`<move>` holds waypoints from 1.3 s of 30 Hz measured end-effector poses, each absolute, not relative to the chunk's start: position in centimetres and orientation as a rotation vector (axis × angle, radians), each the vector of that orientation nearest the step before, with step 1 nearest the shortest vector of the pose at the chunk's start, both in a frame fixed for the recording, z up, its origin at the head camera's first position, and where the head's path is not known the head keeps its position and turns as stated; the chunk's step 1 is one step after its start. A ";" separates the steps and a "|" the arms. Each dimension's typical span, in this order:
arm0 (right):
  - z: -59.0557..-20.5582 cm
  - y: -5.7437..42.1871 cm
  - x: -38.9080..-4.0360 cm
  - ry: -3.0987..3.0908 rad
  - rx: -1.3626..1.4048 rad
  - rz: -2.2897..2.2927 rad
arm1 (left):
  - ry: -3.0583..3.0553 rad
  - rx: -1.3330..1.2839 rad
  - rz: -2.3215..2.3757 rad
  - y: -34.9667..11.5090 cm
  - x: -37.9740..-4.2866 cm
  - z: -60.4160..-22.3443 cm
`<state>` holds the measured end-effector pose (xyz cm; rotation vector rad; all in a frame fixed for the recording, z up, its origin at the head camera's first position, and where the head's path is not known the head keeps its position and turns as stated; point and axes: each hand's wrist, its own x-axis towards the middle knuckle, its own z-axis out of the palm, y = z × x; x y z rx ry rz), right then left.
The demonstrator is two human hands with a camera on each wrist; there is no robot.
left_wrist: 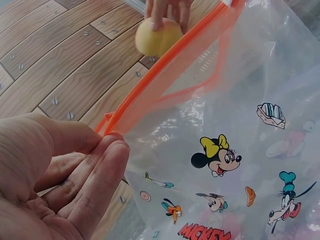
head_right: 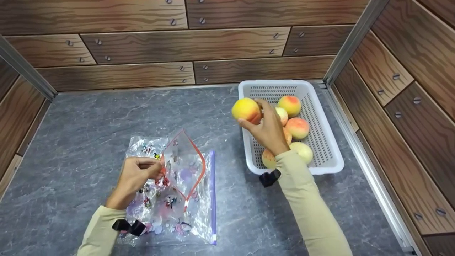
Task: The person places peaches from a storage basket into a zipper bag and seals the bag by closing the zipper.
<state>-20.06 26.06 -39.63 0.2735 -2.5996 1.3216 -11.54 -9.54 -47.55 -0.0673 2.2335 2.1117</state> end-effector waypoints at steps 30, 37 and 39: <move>-42.9 18.6 -15.2 -2.414 0.476 2.057 | 2.204 -0.093 2.116 -9.1 -11.8 -47.8; -43.3 17.6 -14.7 -2.443 0.550 2.045 | 2.209 -0.075 2.123 -9.2 -11.7 -47.8; -43.3 17.4 -14.6 -2.474 0.571 2.015 | 2.207 -0.076 2.124 -9.2 -11.7 -47.8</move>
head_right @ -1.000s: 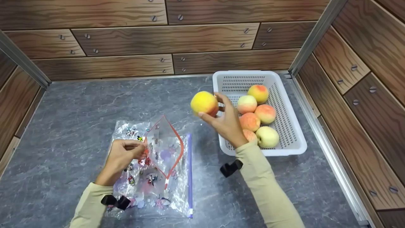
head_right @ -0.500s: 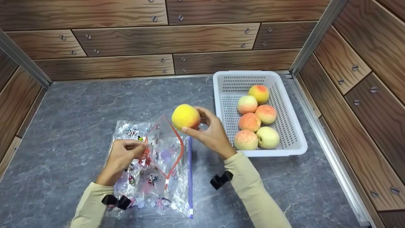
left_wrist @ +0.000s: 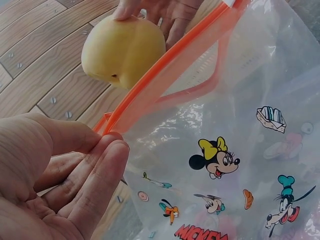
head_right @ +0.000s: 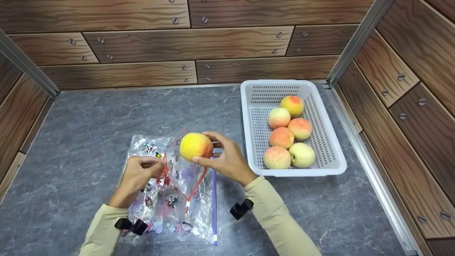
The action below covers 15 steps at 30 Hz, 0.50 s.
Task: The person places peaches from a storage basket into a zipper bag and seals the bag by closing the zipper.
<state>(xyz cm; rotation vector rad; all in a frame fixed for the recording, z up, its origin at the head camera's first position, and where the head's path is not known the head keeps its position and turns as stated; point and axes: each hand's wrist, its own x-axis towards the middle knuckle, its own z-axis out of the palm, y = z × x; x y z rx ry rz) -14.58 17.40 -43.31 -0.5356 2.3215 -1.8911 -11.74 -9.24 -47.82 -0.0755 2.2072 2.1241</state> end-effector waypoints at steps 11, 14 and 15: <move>-43.6 16.9 -14.3 2.333 -0.618 -1.817 | 2.182 -0.089 2.129 -9.3 -11.8 -47.9; -43.6 16.9 -14.3 2.339 -0.622 -1.808 | 2.180 -0.088 2.129 -9.2 -11.7 -47.8; -43.6 16.9 -14.3 2.341 -0.622 -1.803 | 2.180 -0.088 2.130 -9.2 -11.7 -47.8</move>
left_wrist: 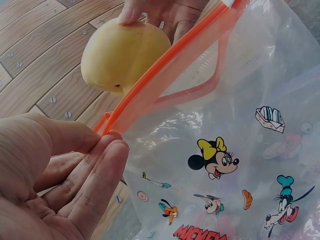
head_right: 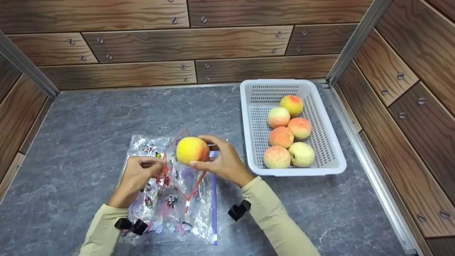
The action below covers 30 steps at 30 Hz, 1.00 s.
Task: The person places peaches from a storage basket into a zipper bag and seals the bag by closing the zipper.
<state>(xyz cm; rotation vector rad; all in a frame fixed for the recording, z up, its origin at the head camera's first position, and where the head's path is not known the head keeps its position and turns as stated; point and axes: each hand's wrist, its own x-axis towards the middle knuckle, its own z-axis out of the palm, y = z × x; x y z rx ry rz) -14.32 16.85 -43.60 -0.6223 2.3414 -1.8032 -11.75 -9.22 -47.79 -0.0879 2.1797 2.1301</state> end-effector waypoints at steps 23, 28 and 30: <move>-43.8 16.5 -14.3 2.309 -0.610 -1.764 | 2.201 -0.064 2.122 -9.3 -11.8 -47.7; -43.8 16.5 -14.2 2.331 -0.597 -1.728 | 2.205 -0.057 2.119 -9.4 -11.7 -47.7; -43.7 16.5 -14.2 2.323 -0.587 -1.740 | 2.201 -0.060 2.119 -9.4 -11.7 -47.7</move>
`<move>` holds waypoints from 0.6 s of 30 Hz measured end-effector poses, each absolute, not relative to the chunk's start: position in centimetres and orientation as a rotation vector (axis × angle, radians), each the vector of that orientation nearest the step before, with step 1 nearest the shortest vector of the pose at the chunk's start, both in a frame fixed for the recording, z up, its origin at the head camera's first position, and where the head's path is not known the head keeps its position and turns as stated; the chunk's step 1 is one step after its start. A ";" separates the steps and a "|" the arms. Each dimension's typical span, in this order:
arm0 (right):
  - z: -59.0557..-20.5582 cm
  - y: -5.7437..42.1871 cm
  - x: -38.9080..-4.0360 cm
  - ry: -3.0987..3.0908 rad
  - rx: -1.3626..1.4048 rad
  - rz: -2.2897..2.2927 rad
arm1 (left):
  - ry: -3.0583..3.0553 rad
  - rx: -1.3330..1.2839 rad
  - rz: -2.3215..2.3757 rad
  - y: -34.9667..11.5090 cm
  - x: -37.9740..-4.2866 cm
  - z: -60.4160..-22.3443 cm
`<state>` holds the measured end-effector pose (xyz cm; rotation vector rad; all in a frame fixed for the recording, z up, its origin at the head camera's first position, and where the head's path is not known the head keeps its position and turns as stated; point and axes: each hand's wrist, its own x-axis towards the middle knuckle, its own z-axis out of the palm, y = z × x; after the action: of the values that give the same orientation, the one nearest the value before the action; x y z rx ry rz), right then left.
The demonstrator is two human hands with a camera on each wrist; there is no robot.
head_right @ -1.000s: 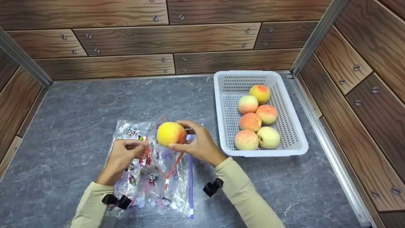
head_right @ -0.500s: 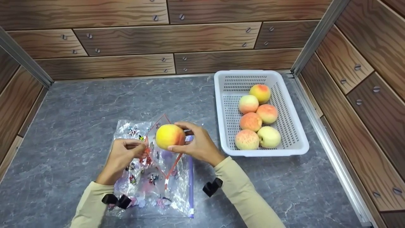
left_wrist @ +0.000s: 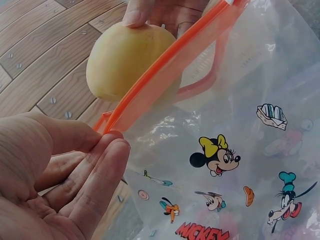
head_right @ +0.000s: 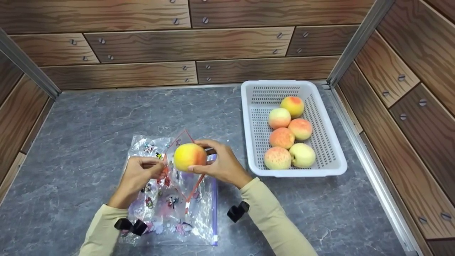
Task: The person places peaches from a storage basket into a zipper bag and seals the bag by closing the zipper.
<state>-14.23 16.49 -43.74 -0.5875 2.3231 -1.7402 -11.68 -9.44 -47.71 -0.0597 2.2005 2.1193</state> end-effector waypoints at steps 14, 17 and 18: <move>-42.8 17.3 -14.4 2.321 -0.595 -1.849 | 2.142 -0.019 2.143 -9.4 -11.7 -47.9; -42.3 17.9 -14.7 2.342 -0.583 -1.883 | 2.134 -0.012 2.152 -9.3 -11.7 -47.8; -42.0 18.2 -14.8 2.350 -0.582 -1.896 | 2.138 -0.010 2.150 -9.3 -11.7 -47.8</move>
<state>-14.76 18.21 -42.01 -0.5820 2.3501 -1.8961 -11.74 -9.32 -47.78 -0.0104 2.1379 2.1502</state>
